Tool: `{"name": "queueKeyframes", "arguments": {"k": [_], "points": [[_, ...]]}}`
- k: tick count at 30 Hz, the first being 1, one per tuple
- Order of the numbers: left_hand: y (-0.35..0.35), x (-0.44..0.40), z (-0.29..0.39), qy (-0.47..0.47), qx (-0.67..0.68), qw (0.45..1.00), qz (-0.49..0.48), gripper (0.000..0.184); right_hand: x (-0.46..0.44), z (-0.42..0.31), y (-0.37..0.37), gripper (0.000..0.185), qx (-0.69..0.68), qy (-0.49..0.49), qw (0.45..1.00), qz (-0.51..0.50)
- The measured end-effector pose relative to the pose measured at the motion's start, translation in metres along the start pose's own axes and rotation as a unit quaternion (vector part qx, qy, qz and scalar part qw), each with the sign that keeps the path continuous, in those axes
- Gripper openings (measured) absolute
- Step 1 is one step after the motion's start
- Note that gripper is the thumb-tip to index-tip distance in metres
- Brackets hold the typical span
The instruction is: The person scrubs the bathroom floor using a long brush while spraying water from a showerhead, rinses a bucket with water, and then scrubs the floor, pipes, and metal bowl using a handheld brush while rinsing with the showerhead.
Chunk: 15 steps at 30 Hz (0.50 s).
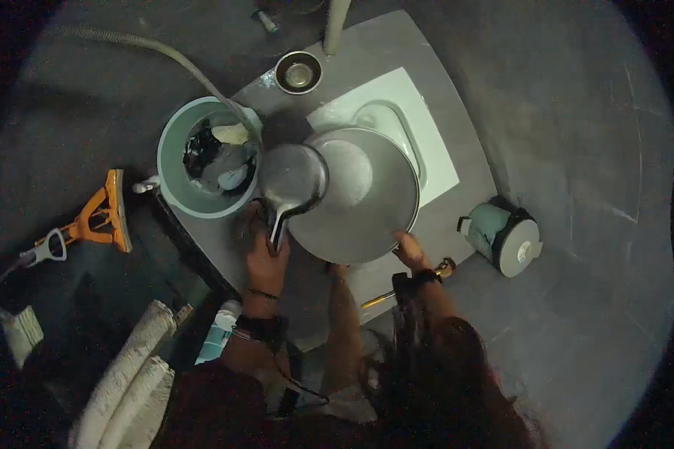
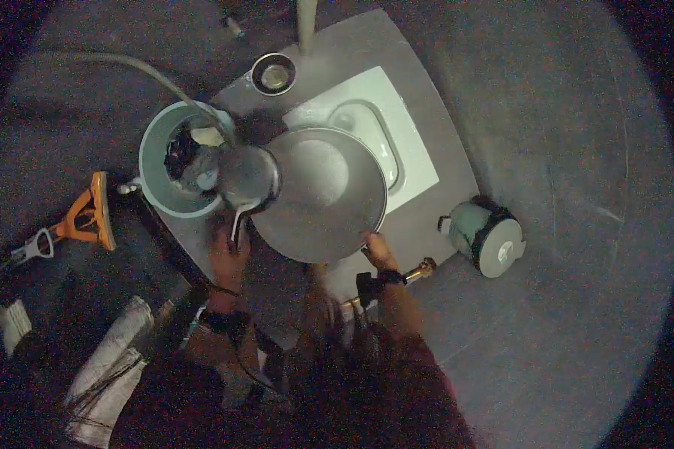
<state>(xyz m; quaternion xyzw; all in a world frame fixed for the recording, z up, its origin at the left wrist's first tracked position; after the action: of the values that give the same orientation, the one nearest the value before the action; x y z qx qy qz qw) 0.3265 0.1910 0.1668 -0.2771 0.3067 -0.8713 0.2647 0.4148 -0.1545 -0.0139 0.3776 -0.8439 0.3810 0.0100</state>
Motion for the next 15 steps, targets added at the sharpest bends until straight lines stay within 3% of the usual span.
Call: {"name": "queueKeyframes", "arguments": {"k": [2, 3, 4, 5, 8, 9, 11, 15], "points": [[0.000, 0.012, 0.006, 0.037, -0.019, 0.999, 0.034, 0.038, 0.005, 0.047, 0.035, 0.042, -0.058, 0.083, 0.987, -0.122], [0.003, 0.018, 0.000, 0.034, -0.019, 0.999, 0.037, 0.038, 0.008, 0.065, 0.049, 0.042, -0.057, 0.080, 0.987, -0.124], [0.014, 0.025, -0.014, -0.003, -0.005, 1.000, 0.001, 0.035, 0.010, 0.088, 0.051, 0.042, -0.202, 0.125, 0.970, -0.056], [0.022, 0.031, -0.023, -0.042, 0.010, 0.998, -0.035, 0.033, 0.013, 0.106, 0.048, 0.042, -0.340, 0.168, 0.925, 0.012], [0.003, 0.051, 0.016, -0.031, -0.047, 0.998, -0.007, 0.031, 0.001, -0.006, -0.032, 0.055, -0.512, 0.400, 0.754, 0.095], [-0.003, 0.057, 0.024, -0.040, -0.042, 0.998, -0.004, 0.031, 0.000, -0.029, -0.051, 0.055, -0.505, 0.401, 0.759, 0.088], [-0.018, 0.060, 0.049, 0.009, -0.015, 1.000, 0.025, 0.033, -0.003, -0.059, -0.090, 0.063, -0.390, 0.405, 0.824, 0.074], [-0.033, 0.057, 0.058, -0.037, 0.049, 0.998, -0.014, 0.036, 0.010, -0.121, -0.150, 0.067, -0.339, 0.396, 0.853, 0.039]]}}
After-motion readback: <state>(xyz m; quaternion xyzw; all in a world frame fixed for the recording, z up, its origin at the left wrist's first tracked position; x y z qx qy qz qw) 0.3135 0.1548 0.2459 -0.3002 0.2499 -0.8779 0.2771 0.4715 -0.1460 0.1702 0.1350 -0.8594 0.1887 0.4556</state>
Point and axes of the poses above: each hand's wrist, its own x-axis away from the middle knuckle, its own y-axis out of the palm, z = x × y, the point moved 8 cm from there along -x, towards the middle knuckle, and after that the axes turned 3 degrees about x, right-handed, at the moved point
